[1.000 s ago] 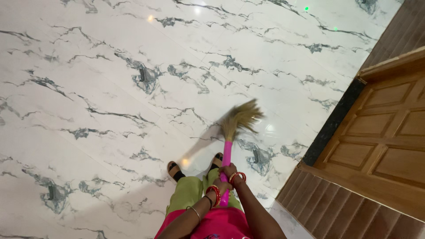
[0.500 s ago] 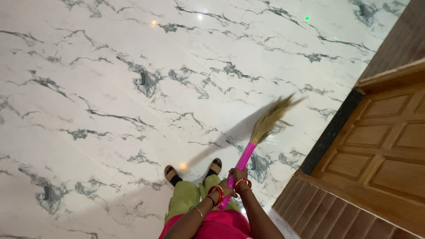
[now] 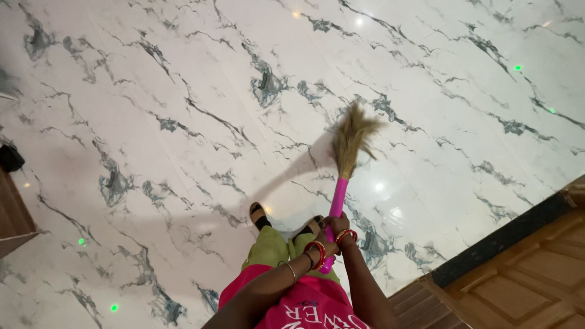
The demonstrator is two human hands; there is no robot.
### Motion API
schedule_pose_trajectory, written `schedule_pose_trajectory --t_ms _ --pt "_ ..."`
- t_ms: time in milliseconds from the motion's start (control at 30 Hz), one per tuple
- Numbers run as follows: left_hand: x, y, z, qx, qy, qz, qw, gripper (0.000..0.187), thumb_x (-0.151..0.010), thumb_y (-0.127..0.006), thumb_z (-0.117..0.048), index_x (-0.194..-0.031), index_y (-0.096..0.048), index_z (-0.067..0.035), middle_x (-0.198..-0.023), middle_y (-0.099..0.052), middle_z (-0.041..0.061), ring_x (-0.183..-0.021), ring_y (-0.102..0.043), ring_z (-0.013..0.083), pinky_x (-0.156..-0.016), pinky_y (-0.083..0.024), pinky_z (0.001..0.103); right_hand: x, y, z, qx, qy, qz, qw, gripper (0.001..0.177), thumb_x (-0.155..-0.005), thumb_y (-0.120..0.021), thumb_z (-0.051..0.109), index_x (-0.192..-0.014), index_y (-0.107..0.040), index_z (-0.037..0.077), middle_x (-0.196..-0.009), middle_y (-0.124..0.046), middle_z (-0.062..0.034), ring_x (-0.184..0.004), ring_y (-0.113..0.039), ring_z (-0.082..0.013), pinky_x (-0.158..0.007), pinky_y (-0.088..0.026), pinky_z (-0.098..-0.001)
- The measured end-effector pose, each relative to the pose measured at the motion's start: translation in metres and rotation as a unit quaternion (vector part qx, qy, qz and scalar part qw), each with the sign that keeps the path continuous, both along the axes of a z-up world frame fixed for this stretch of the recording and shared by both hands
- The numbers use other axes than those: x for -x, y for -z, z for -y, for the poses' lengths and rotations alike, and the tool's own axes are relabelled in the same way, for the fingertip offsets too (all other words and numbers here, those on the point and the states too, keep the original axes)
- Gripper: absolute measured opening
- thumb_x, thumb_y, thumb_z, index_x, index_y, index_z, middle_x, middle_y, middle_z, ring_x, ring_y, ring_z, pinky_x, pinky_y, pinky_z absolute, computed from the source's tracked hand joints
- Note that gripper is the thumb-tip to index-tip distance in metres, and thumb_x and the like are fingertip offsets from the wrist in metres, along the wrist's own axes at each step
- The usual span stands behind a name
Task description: The person sweeps debris from a marble floor using a broom, moving the pile across the room and around obstacles.
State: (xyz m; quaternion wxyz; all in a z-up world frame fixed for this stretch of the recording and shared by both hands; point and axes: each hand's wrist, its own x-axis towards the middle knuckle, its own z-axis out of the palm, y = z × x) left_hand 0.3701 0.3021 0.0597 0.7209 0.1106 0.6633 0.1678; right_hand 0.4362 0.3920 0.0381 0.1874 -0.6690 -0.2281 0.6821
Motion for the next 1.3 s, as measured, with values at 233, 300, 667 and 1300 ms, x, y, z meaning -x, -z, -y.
schedule_pose_trajectory --t_ms 233,300,667,1300 --pt "-0.012 -0.01 -0.026 -0.069 0.149 -0.025 0.986 0.085 -0.069 -0.089 -0.003 -0.14 -0.044 -0.004 -0.12 -0.07 0.018 -0.091 -0.073 0.0236 -0.082 -0.062 0.039 -0.035 -0.017 -0.003 -0.035 0.145 0.016 0.989 0.046 -0.072 -0.07 -0.009 -0.111 -0.051 0.006 -0.071 -0.064 -0.0119 -0.053 -0.062 -0.0234 -0.047 -0.052 -0.0371" --pt "-0.009 0.0 -0.031 -0.126 0.23 -0.038 0.964 0.071 -0.067 -0.091 -0.008 -0.128 -0.055 -0.001 -0.114 -0.072 0.018 -0.092 -0.071 0.0248 -0.086 -0.059 0.038 -0.04 -0.02 0.002 -0.028 0.168 0.036 0.985 0.038 -0.074 -0.07 -0.008 -0.106 -0.052 0.001 -0.069 -0.063 -0.0135 -0.052 -0.062 -0.0246 -0.047 -0.052 -0.0378" --pt "0.001 0.029 0.008 -0.012 0.299 0.051 0.953 0.02 -0.076 -0.082 -0.01 -0.09 -0.072 0.001 -0.085 -0.074 0.016 -0.065 -0.071 0.0226 -0.058 -0.059 0.036 -0.037 0.006 0.05 0.123 0.127 0.041 0.983 0.014 -0.082 -0.069 0.006 -0.074 -0.068 -0.005 -0.069 -0.069 -0.014 -0.056 -0.061 -0.0249 -0.05 -0.051 -0.0344" --pt "-0.047 -0.01 -0.091 -0.055 0.263 0.075 0.96 0.035 -0.071 -0.076 0.005 -0.102 -0.062 0.004 -0.074 -0.068 0.015 -0.057 -0.067 0.0257 -0.049 -0.056 0.039 -0.098 0.008 -0.027 -0.052 0.273 0.075 0.958 0.038 -0.073 -0.069 -0.008 -0.107 -0.052 -0.006 -0.069 -0.063 -0.0149 -0.051 -0.062 -0.026 -0.045 -0.053 -0.0377"
